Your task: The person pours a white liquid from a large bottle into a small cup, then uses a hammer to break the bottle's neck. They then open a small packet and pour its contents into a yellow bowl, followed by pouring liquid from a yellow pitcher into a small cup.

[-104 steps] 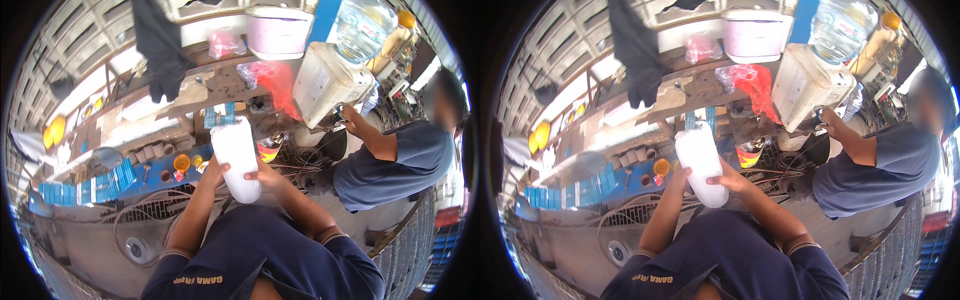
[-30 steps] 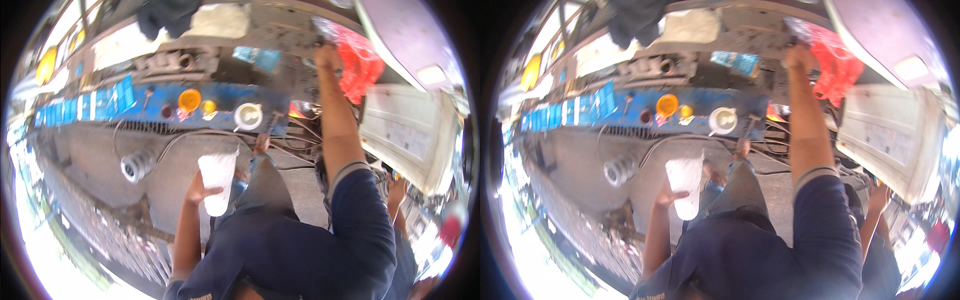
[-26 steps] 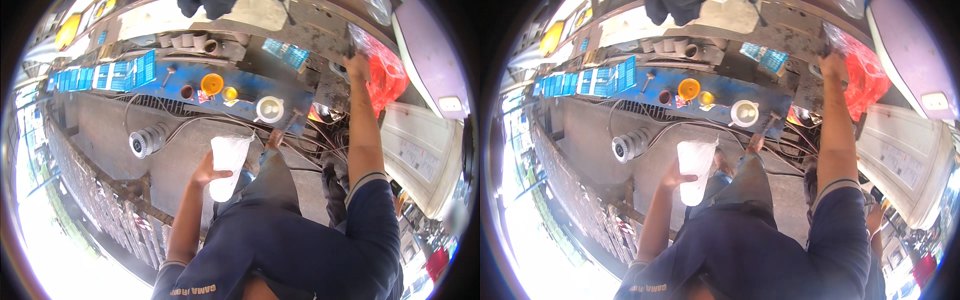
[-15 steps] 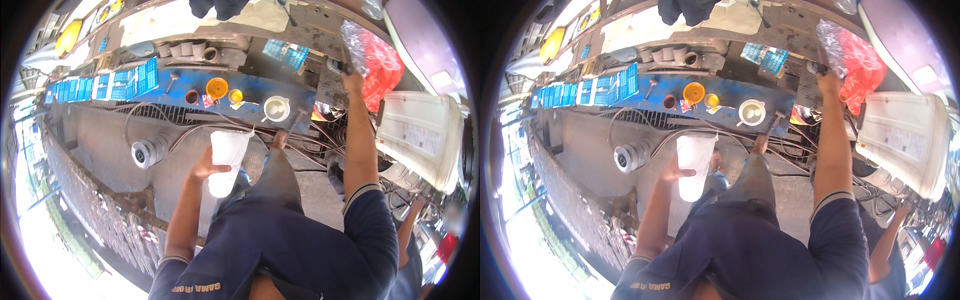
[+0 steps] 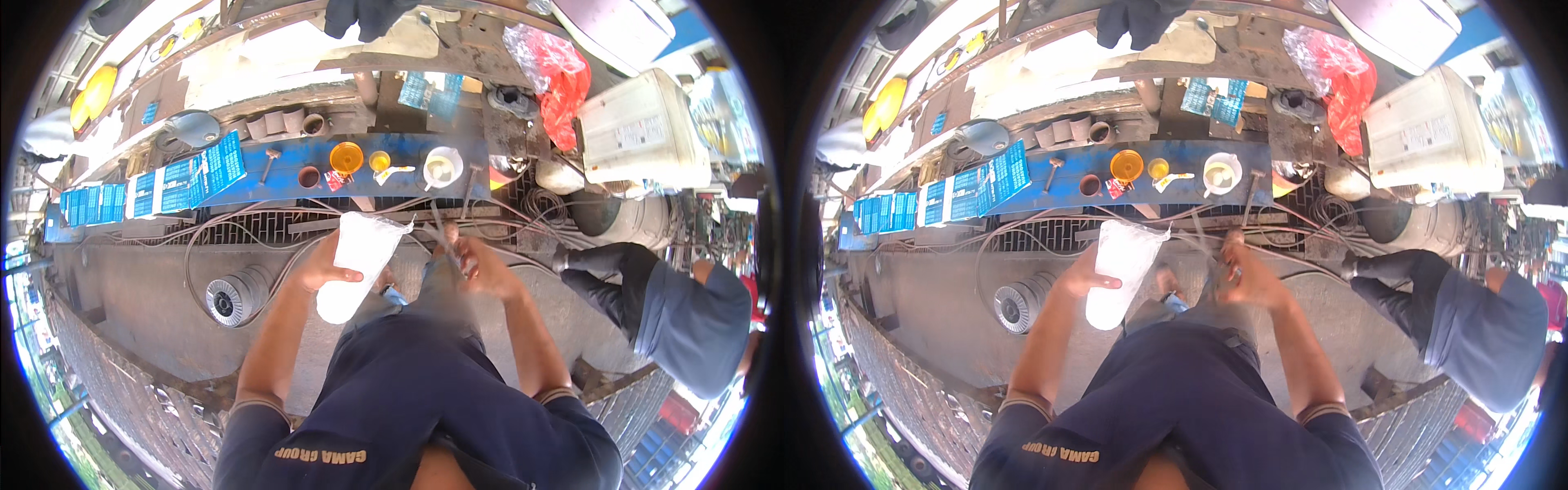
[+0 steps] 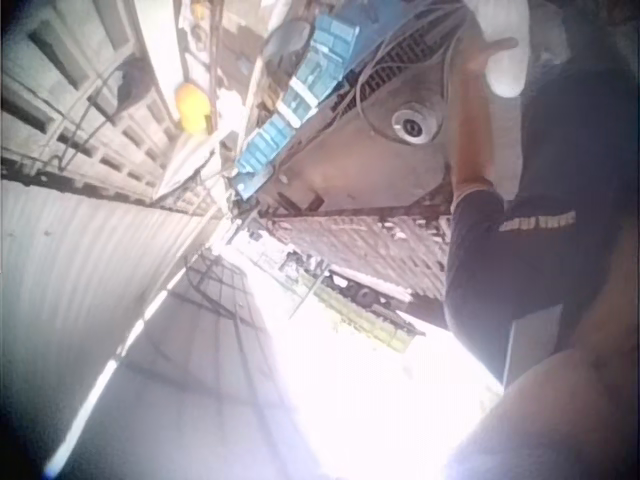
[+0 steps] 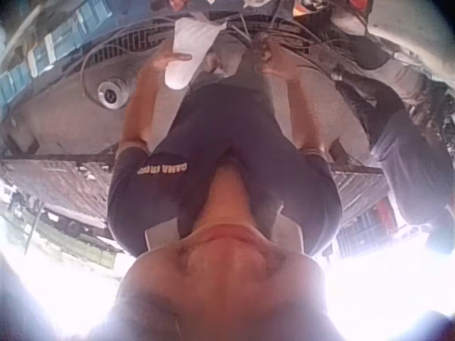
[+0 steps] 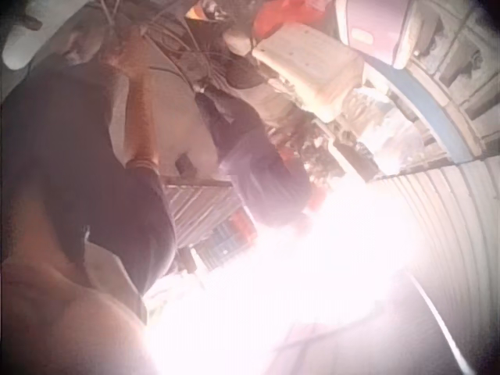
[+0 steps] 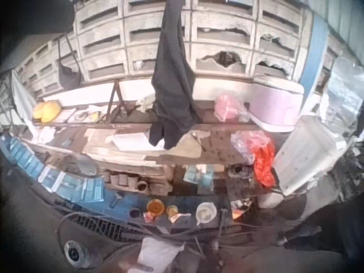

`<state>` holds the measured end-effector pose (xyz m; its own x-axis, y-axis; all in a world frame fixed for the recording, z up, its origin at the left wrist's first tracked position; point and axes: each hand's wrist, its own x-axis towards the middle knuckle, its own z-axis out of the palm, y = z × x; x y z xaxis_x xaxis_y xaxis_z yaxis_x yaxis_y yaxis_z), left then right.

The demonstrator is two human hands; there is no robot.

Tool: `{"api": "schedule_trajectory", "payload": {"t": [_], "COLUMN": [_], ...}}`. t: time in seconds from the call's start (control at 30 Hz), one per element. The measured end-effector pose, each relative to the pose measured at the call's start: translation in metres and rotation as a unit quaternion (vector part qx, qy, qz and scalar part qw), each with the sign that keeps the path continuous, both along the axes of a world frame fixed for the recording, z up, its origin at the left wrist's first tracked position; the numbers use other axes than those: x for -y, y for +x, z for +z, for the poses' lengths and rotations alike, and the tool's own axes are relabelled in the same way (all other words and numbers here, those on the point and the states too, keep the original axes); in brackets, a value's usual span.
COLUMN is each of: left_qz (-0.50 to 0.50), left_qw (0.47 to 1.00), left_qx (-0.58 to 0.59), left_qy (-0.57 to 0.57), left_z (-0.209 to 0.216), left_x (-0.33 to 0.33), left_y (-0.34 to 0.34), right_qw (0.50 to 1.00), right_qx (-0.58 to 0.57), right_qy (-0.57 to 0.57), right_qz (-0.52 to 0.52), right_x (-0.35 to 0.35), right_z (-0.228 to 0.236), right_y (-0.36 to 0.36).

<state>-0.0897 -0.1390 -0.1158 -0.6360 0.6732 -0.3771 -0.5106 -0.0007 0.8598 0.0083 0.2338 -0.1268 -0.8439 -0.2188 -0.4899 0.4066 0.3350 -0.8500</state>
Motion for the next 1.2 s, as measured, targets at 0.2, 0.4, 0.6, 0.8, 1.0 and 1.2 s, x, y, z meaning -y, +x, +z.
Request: {"api": "schedule_trajectory", "payload": {"t": [0.2, 0.4, 0.6, 0.8, 1.0, 1.2], "left_qz": [-0.176, -0.258, -0.328, -0.365, -0.447, -0.547], "left_qw": [0.983, 0.966, 0.939, 0.928, 0.893, 0.832], "left_qx": [-0.05, -0.031, -0.098, -0.074, -0.048, -0.082], "left_qy": [-0.017, 0.005, 0.019, 0.023, 0.029, -0.035], "left_z": [0.016, 0.042, 0.05, 0.071, 0.082, 0.083], "left_x": [0.008, -0.021, -0.07, -0.152, -0.233, -0.259], "left_y": [0.017, 0.049, 0.091, 0.157, 0.22, 0.246], "right_qw": [0.995, 0.997, 0.997, 0.976, 0.98, 0.986], "right_qx": [-0.085, -0.053, -0.064, -0.119, -0.131, -0.114], "right_qy": [0.054, 0.035, 0.038, 0.176, 0.069, 0.044], "right_qz": [0.012, -0.031, -0.021, -0.054, -0.13, -0.118], "right_x": [0.059, 0.041, -0.008, -0.057, -0.087, -0.117], "right_z": [0.05, 0.072, 0.088, 0.099, 0.1, 0.103], "right_y": [0.087, 0.142, 0.217, 0.319, 0.409, 0.476]}}
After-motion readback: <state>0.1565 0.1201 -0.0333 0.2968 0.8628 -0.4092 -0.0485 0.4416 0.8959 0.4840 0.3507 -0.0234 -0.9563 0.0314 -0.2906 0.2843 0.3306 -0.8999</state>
